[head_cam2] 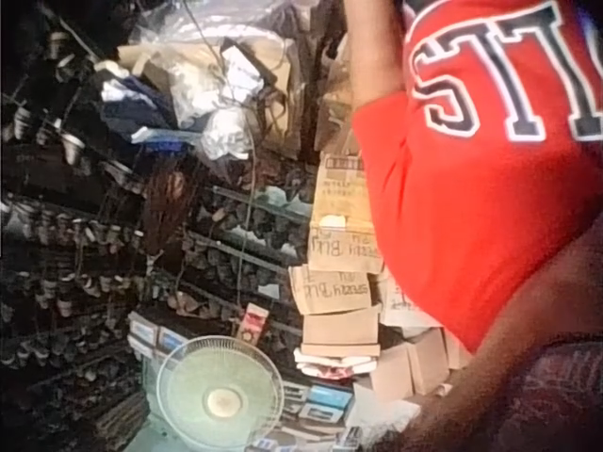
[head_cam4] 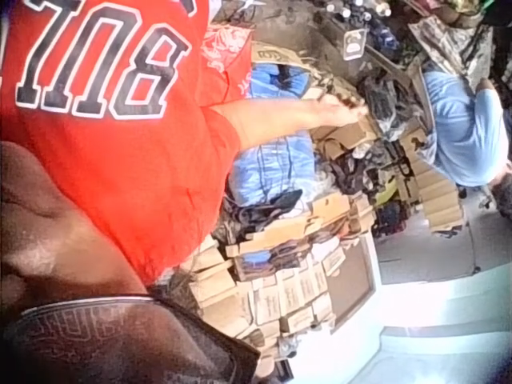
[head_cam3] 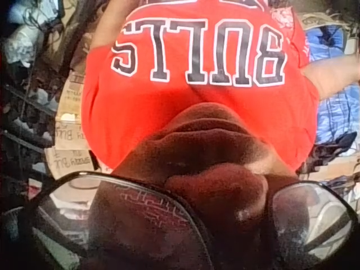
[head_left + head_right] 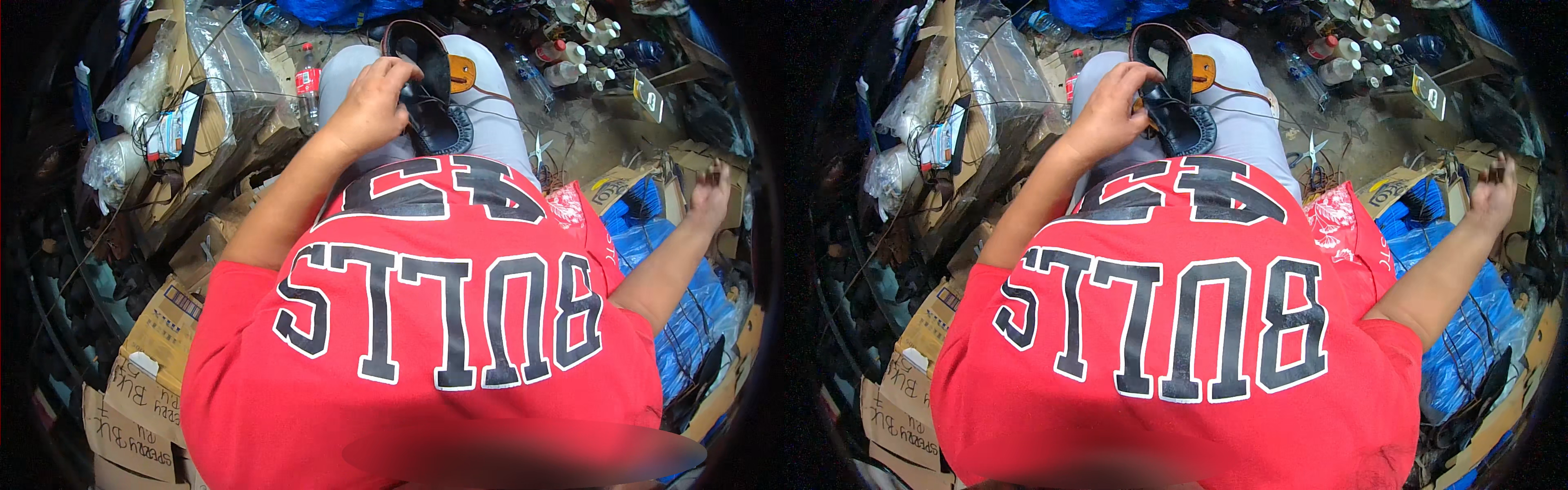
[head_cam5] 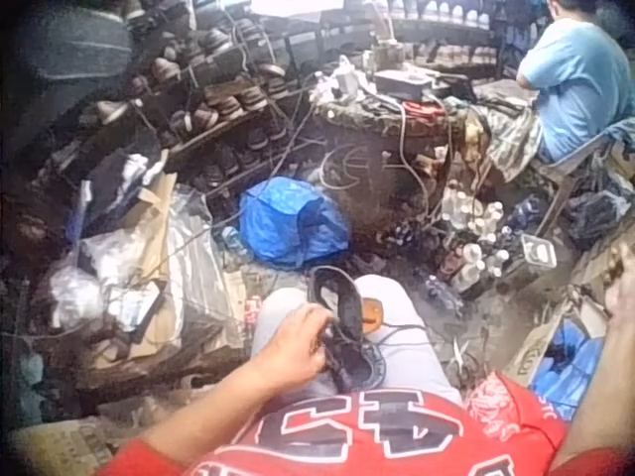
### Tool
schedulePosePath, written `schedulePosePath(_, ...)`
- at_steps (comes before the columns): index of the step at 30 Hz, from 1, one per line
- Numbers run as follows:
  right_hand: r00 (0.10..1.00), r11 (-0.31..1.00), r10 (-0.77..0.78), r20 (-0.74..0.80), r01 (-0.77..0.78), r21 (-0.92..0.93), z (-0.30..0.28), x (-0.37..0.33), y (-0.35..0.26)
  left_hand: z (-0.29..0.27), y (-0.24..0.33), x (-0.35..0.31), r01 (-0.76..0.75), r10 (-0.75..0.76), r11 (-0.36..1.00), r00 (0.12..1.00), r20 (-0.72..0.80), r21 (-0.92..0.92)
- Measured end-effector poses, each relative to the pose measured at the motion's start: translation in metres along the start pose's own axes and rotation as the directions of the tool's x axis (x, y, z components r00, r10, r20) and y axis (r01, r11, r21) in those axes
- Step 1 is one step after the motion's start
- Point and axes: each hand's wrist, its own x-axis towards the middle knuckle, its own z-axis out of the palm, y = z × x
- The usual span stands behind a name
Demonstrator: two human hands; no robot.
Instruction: Hand-sewing a leather shoe upper using a needle and thread in a workshop.
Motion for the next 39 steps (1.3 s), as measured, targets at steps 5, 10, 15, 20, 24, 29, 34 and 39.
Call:
schedulePosePath(5,0.854,0.993,-0.027,0.519,-0.037,0.112,0.123,-0.084,-0.033,-0.031,-0.001,0.022,-0.051,0.054,0.998,0.994,0.099,-0.038)
schedulePosePath(10,0.772,0.995,0.022,0.635,0.046,-0.091,0.213,-0.190,-0.031,-0.028,0.036,0.032,-0.049,0.084,0.961,0.989,0.118,-0.272)
schedulePosePath(15,0.535,0.997,-0.077,0.841,0.026,0.075,0.270,-0.267,-0.003,-0.028,0.082,0.040,-0.145,0.126,0.614,0.988,-0.085,-0.776)
schedulePosePath(20,0.501,0.968,-0.094,0.861,-0.156,0.197,0.302,-0.284,-0.005,-0.049,0.086,0.046,-0.072,0.008,0.509,0.997,-0.079,-0.858)
schedulePosePath(24,0.383,0.951,0.075,0.921,-0.304,0.049,0.304,-0.287,-0.024,-0.054,0.075,0.037,-0.233,0.093,0.663,0.969,-0.230,-0.711)
schedulePosePath(29,0.399,0.956,0.123,0.908,-0.293,-0.001,0.303,-0.288,-0.023,-0.088,0.058,0.023,-0.281,0.128,0.818,0.940,-0.317,-0.502)
schedulePosePath(34,0.481,0.991,0.018,0.876,-0.124,0.048,0.277,-0.245,-0.001,-0.140,0.028,0.019,-0.379,0.110,0.797,0.856,-0.505,-0.469)
schedulePosePath(39,0.477,0.988,0.127,0.870,-0.139,-0.068,0.266,-0.238,0.029,-0.085,0.034,0.020,-0.034,-0.093,0.798,0.979,-0.179,-0.601)
